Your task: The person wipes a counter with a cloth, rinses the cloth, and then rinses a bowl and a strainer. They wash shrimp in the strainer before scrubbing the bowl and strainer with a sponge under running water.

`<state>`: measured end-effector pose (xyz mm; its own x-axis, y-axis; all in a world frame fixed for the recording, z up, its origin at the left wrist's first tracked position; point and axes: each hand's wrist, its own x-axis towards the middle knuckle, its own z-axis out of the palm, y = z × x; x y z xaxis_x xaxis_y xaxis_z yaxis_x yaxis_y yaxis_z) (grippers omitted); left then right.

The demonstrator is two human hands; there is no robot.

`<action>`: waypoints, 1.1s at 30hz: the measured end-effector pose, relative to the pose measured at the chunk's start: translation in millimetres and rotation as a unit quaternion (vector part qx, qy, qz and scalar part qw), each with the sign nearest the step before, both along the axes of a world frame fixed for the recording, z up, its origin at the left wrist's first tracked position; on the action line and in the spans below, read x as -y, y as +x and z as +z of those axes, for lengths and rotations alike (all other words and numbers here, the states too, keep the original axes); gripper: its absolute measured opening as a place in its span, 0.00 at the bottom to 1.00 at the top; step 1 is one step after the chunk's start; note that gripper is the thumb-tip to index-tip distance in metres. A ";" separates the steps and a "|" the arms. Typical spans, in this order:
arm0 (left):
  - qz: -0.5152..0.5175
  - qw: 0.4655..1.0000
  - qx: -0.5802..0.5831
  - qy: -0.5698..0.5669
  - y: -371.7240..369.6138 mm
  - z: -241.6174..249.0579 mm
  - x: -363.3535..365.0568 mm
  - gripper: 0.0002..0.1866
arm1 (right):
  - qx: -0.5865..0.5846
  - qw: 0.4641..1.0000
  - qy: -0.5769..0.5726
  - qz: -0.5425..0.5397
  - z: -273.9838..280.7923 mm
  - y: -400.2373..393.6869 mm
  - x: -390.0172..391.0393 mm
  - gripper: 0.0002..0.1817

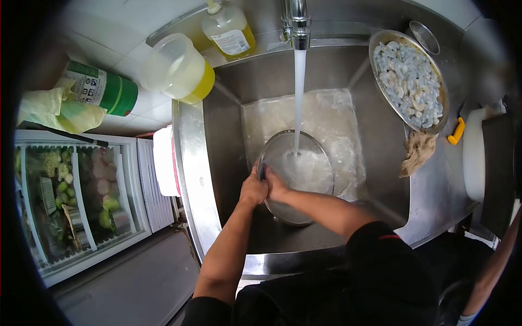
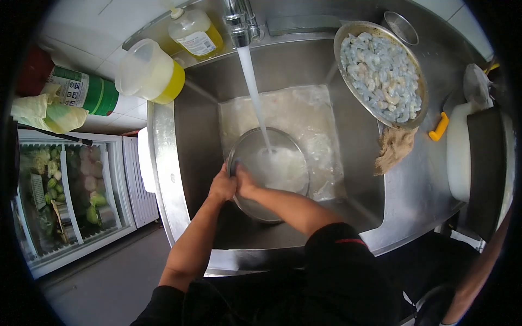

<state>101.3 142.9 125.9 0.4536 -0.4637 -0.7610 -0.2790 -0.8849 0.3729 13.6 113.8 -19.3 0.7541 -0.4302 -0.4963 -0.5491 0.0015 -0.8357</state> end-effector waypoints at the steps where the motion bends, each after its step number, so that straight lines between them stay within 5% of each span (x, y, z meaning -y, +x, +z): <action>1: 0.008 1.000 -0.021 0.021 -1.3 9.9 1.3 0.41 | 0.039 0.996 0.030 -0.074 -41.5 2.6 5.8 0.30; 2: -0.011 1.000 0.003 0.010 -0.6 5.1 -1.1 0.42 | 0.079 0.984 0.059 -0.147 -69.3 2.5 15.8 0.30; 3: -0.029 0.999 0.027 0.000 -0.3 -5.9 -6.9 0.42 | -0.004 0.981 -0.193 0.013 -81.5 -15.3 35.4 0.30; 4: -0.049 0.998 0.049 -0.008 0.8 -15.9 -12.2 0.42 | -0.088 0.883 -0.428 0.169 -95.4 -38.5 56.9 0.31; 6: -0.057 0.996 0.070 -0.026 2.3 -21.6 -17.2 0.42 | -0.152 0.841 -0.426 0.298 -57.2 -84.6 88.4 0.31; 9: -0.042 0.997 0.061 -0.032 -6.3 -19.9 -15.2 0.42 | -0.234 0.902 -0.299 0.208 -132.7 -125.0 54.3 0.30; 11: -0.028 0.995 0.073 -0.059 -6.6 -24.5 -12.9 0.42 | -0.319 0.847 -0.246 0.348 -71.8 -114.2 23.1 0.28; 13: -0.033 0.995 0.087 -0.045 -5.3 -25.6 -9.0 0.41 | -0.205 0.808 -0.171 0.526 -68.4 -86.1 3.5 0.29; 15: -0.042 0.994 0.095 -0.040 -4.2 -25.3 -1.1 0.41 | -0.152 0.910 0.085 0.376 -7.0 -68.8 -0.5 0.30; 18: -0.061 0.992 0.102 -0.043 1.5 -27.2 -0.6 0.39 | 0.012 0.984 0.122 0.127 -35.8 -73.6 -47.1 0.35; 21: -0.103 0.986 0.122 -0.047 18.6 -33.5 1.4 0.37 | 0.083 0.972 0.026 0.219 -47.7 -128.2 -35.7 0.43; 24: -0.112 0.986 0.122 -0.003 33.4 -40.8 7.6 0.32 | -0.076 0.884 -0.164 0.431 25.0 -150.2 30.7 0.54; 27: -0.086 0.986 0.140 0.012 37.6 -46.6 14.1 0.24 | -0.111 0.883 -0.160 0.427 24.7 -141.1 34.4 0.60; 33: 0.006 0.995 0.027 0.094 47.0 -28.1 42.0 0.21 | 0.001 0.986 0.017 0.169 51.5 -73.5 -40.6 0.50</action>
<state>148.2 100.9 97.9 0.5006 -0.3090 -0.8087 -0.2828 -0.9412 0.1846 -59.9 154.4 32.3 0.8526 -0.1382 -0.5040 -0.5211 -0.1530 -0.8397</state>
